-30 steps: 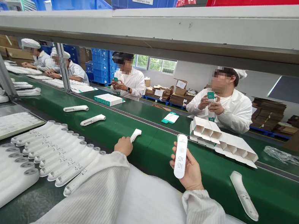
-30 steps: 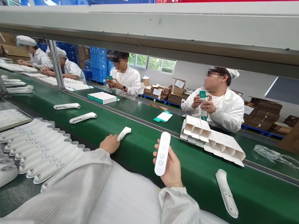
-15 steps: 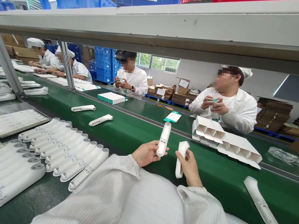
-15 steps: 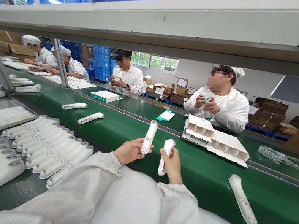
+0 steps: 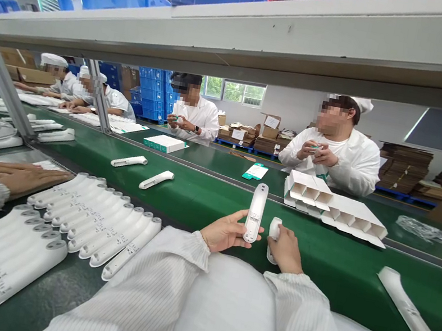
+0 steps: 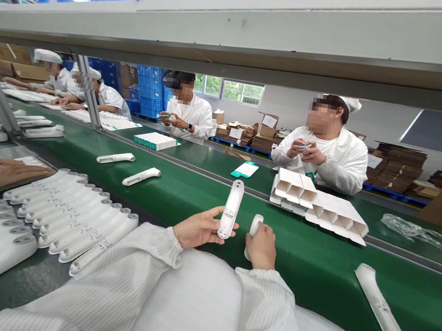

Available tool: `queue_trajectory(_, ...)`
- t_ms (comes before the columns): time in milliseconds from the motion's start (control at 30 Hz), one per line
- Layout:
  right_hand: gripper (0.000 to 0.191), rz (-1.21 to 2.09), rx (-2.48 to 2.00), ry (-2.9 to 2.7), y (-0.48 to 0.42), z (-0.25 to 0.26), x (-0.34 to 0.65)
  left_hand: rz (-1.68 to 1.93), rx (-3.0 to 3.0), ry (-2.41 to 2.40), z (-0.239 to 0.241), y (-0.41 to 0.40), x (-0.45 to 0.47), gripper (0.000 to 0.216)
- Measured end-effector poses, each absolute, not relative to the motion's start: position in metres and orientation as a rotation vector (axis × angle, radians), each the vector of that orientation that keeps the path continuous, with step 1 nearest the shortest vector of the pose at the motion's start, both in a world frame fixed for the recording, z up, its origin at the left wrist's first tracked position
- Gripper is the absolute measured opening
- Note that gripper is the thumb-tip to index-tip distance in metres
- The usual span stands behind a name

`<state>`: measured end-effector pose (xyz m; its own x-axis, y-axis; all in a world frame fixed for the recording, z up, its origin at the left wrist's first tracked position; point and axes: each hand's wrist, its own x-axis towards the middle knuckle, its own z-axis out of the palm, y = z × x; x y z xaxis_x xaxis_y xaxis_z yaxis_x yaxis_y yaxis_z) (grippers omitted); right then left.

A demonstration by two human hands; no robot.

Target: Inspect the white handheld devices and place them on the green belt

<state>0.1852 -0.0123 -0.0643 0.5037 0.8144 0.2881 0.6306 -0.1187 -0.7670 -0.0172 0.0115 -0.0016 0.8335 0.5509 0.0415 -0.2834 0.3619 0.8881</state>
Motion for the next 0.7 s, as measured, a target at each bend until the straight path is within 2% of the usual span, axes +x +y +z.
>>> queue_trajectory(100,0.03,0.31,-1.615,-1.158,-0.016,-0.049,0.174,0.539,1.103,0.278,-0.001,0.01,-0.017,0.066)
queue_trajectory(300,0.028,0.847,-1.074,-0.879,-0.023,-0.02,0.141,0.646,1.336,0.387,-0.005,0.009,-0.01,0.079)
queue_trajectory(467,0.029,1.17,-0.846,-0.739,-0.03,-0.012,0.134,0.794,1.648,0.511,-0.011,0.008,-0.001,0.092)
queue_trajectory(533,0.026,1.315,-0.8,-0.682,-0.033,-0.009,0.136,0.829,1.622,0.553,-0.013,0.009,0.001,0.086)
queue_trajectory(700,0.021,1.408,-0.73,-0.608,-0.04,0.0,0.139,0.9,1.409,0.814,-0.014,0.02,-0.005,0.048)
